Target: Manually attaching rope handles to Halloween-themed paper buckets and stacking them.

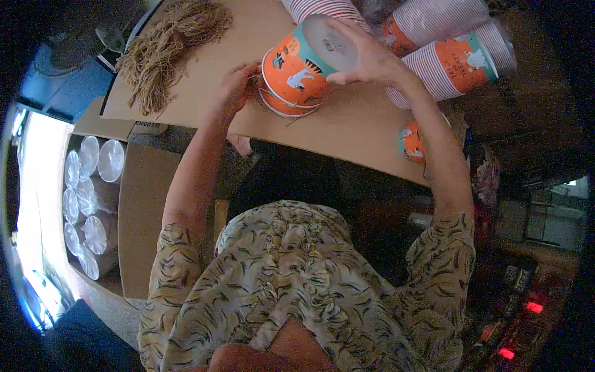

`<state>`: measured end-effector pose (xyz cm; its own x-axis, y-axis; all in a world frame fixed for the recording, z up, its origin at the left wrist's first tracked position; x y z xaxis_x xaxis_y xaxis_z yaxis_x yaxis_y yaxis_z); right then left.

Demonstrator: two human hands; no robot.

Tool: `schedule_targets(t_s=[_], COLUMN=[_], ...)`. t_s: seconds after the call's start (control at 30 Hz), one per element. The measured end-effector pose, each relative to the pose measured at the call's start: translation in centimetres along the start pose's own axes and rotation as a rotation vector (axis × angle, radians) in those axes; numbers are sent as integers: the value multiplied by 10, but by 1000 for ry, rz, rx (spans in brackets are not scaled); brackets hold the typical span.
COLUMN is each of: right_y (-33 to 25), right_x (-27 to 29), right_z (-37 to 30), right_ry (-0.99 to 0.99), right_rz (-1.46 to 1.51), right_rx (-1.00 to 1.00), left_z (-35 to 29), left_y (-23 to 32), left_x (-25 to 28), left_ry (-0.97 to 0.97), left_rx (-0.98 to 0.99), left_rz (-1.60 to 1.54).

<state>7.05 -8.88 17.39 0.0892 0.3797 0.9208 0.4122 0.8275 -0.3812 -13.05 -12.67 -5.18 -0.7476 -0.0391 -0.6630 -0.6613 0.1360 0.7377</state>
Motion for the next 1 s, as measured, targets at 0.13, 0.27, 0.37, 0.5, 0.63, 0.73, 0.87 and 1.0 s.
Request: schedule_targets(t_s=[0.13,0.27,0.37,0.5,0.63,0.73,0.87,1.0], right_y=[-2,3,-4,-6,-2,-3,-9,2], right_x=[-7,-9,-8,-13,-18,-18,-21,-30], right_z=[8,8,8,10,14,12,19,23], right_ry=[-28,-43,8,-9,-21,-8,-30,-11], right_rz=[-67,-12,-103,-64,-58,-102,-98,-66], right_rx=[-33,-87,-78,-88,-84,-56,-99,-188], left_z=[2,-7,-22,-34,-61,-69,-67,-66], left_y=[6,15,12,3,-16,-14,-11,-27], left_x=[3,-9,-3,-13,-35,-40,-38,-32], left_ry=[33,26,83,35,-154,-133,-52,-102], left_rx=[-28,9,40,113,166,116,84,81], left_rz=[-97,103,157,-10,-65,4,15,177])
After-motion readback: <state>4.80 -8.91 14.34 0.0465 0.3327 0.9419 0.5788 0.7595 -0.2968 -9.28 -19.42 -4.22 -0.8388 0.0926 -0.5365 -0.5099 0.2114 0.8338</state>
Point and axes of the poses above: each hand's wrist, its own z-axis towards the middle knuckle, its own x-axis out of the back of the hand, y = z × x, the point moved 8 cm from there along z, towards the middle knuckle, and after that the axes turned 12 degrees about -y, right-handed, at the moved point
